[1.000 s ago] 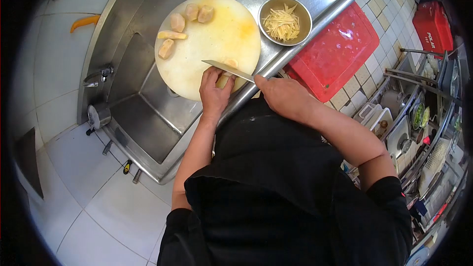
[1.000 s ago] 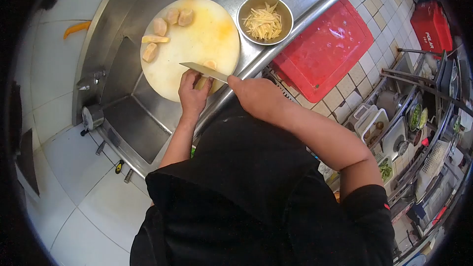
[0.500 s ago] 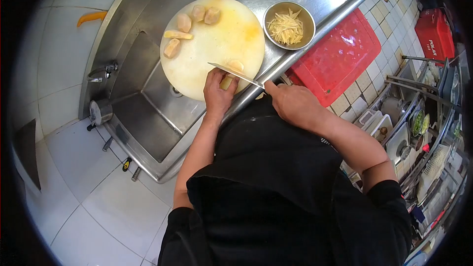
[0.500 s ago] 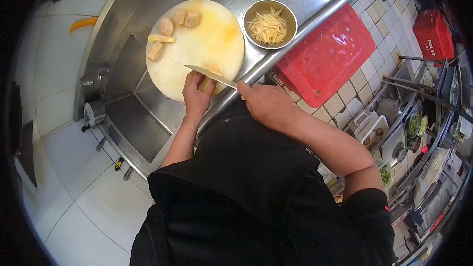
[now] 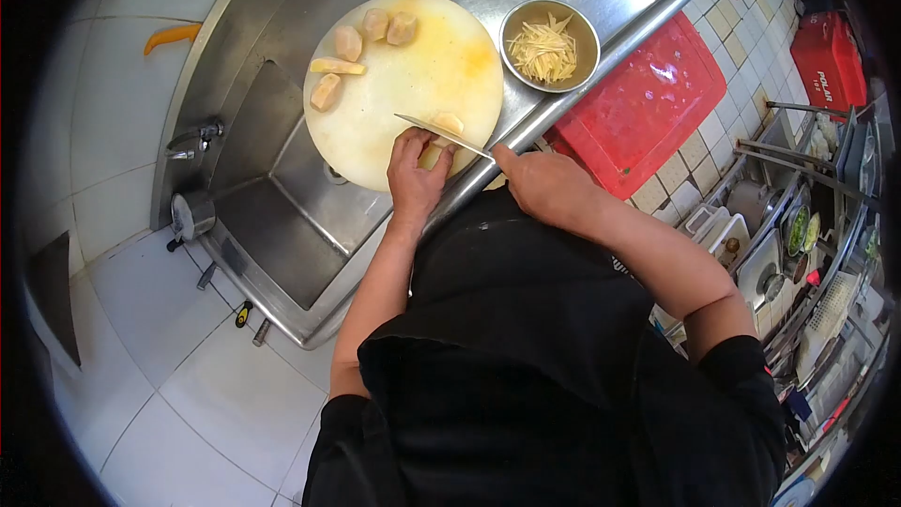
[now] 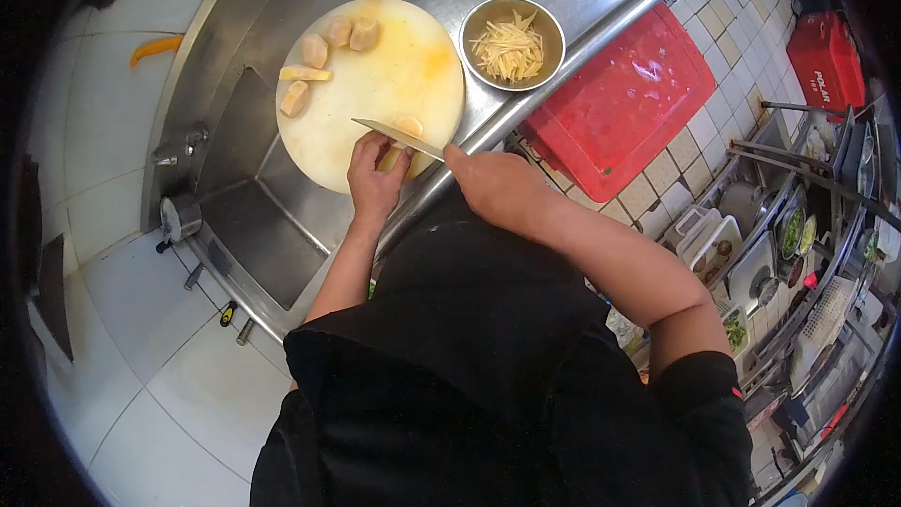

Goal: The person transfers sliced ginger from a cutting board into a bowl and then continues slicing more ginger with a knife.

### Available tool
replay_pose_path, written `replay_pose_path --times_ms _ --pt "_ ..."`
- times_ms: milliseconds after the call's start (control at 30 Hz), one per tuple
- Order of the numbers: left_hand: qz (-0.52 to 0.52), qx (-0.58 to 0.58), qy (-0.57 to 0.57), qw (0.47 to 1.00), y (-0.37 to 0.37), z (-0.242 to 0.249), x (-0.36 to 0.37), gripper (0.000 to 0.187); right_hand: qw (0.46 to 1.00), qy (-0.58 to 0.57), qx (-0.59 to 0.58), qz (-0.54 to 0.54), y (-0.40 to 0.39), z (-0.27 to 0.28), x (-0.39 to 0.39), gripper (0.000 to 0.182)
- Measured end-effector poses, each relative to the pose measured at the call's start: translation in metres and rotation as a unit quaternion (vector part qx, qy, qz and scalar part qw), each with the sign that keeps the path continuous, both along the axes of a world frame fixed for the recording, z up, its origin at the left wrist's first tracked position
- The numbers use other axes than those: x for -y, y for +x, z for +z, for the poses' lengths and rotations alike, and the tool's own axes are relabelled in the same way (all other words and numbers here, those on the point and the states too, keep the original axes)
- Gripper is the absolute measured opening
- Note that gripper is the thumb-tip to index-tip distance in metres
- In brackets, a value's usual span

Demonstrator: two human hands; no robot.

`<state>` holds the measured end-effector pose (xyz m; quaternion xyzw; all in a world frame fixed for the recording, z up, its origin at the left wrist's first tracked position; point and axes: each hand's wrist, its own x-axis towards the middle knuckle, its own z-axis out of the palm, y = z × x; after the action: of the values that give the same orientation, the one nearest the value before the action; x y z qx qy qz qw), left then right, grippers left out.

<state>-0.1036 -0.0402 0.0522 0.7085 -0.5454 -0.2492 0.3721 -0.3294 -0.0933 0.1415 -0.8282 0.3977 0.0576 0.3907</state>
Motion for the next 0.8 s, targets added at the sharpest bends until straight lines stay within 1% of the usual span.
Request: replay_pose_path --times_ms 100,233,333,400,533,600,800 --pt "-0.005 -0.021 0.000 1.000 0.000 0.002 0.001 0.031 1.000 -0.005 -0.009 0.006 0.012 -0.005 0.005 0.026" --pt "-0.013 -0.006 -0.009 1.000 0.000 0.000 0.002 0.031 1.000 -0.015 0.001 -0.001 0.014 -0.005 0.010 0.026" --pt "-0.011 0.007 -0.002 1.000 0.001 0.001 0.002 0.031 0.999 -0.027 0.017 0.002 0.012 0.002 0.013 0.023" --pt "-0.004 -0.008 0.002 1.000 -0.001 0.002 0.001 0.031 0.999 -0.025 0.020 -0.016 0.006 0.007 0.006 0.020" --pt "0.007 -0.019 0.005 1.000 -0.002 -0.001 0.000 0.031 0.998 -0.041 0.036 -0.014 -0.011 0.019 -0.006 0.018" --pt "0.011 -0.022 0.002 1.000 -0.003 -0.002 0.000 0.032 0.999 -0.034 0.006 -0.011 -0.017 0.029 -0.009 0.018" --pt "0.018 -0.019 0.019 0.999 -0.004 0.003 0.000 0.033 0.999 -0.030 -0.013 -0.004 -0.018 0.031 -0.009 0.020"
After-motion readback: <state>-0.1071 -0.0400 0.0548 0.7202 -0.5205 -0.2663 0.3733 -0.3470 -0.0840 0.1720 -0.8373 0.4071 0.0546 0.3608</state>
